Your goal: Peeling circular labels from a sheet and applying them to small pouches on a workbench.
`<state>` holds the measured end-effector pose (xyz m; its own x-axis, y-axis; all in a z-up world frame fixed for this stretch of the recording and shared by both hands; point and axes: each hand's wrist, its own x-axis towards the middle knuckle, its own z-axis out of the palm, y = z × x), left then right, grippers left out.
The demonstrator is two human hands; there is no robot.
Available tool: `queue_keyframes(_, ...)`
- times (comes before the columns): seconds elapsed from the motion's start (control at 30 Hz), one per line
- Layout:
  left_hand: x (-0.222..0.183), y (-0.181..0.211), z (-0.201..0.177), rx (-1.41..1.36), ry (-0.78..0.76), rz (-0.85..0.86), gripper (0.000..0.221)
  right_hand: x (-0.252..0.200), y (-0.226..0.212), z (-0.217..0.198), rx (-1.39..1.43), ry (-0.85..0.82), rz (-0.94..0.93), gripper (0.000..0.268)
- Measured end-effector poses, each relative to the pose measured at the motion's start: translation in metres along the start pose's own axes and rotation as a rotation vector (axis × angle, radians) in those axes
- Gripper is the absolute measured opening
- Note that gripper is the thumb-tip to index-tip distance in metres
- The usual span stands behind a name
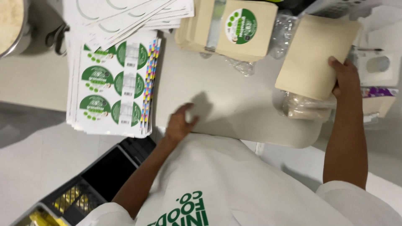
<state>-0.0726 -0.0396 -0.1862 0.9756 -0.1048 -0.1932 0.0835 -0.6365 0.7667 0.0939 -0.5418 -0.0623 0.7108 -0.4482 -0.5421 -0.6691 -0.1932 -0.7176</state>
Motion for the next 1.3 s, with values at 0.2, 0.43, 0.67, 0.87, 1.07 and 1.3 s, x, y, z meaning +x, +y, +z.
queue_keyframes(0.2, -0.042, -0.064, -0.097, 0.497, 0.102, -0.558, 0.109, -0.101, -0.017, 0.040, 0.150, 0.095, -0.117, 0.044)
queue_keyframes(0.43, -0.070, -0.070, -0.119, 0.566, 0.007, -0.473, 0.087, -0.157, 0.042, 0.151, 0.484, -0.139, -0.189, 0.046)
queue_keyframes(0.67, -0.081, -0.079, -0.151, 0.545, -0.042, -0.269, 0.087, -0.198, 0.084, 0.286, 0.495, -0.390, -0.048, 0.050)
queue_keyframes(0.87, -0.089, -0.114, -0.161, 0.543, -0.067, -0.059, 0.088, -0.161, 0.157, 0.326, -0.048, -0.214, -0.179, 0.066)
queue_keyframes(1.07, -0.087, -0.171, -0.162, 0.441, 0.011, 0.286, 0.038, -0.230, 0.122, 0.359, -0.278, -0.075, -0.419, 0.044)
queue_keyframes(1.3, -0.087, -0.103, -0.164, 0.208, 0.313, 0.531, 0.020, -0.292, 0.128, 0.463, 0.233, -0.842, 0.111, 0.046)
